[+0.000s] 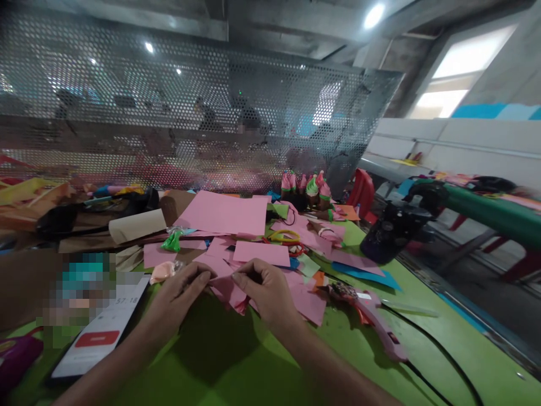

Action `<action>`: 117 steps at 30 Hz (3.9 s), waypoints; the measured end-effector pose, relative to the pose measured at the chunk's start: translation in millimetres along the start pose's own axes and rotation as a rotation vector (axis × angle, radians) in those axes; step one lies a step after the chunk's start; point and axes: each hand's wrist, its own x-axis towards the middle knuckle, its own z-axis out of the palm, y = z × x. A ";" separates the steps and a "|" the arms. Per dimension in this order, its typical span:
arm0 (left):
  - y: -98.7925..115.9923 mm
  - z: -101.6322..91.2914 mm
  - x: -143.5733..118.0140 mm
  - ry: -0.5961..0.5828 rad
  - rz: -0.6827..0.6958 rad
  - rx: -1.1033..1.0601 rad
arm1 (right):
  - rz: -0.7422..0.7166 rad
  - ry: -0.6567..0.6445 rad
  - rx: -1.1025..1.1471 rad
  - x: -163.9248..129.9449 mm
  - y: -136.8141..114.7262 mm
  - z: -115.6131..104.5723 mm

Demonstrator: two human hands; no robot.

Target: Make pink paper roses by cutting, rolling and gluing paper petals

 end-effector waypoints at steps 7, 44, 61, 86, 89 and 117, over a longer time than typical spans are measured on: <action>-4.2 0.3 1.4 0.033 0.097 0.120 | 0.029 -0.058 0.050 -2.5 2.3 2.3; 1.1 9.4 -0.9 -0.106 0.025 -0.314 | 0.047 -0.220 0.374 -6.1 -16.8 0.2; 0.7 10.8 0.3 -0.064 -0.001 -0.230 | 0.055 -0.140 0.354 -2.3 -4.8 -3.1; -7.5 13.7 -1.4 -0.052 -0.008 -0.243 | 0.064 -0.080 0.296 -3.3 -2.6 -3.3; -7.9 14.4 -0.3 -0.039 -0.007 -0.237 | 0.063 -0.098 0.301 -2.7 -4.3 -3.0; -9.8 14.1 -1.0 0.008 0.021 -0.261 | 0.095 0.005 0.189 1.9 0.2 -6.3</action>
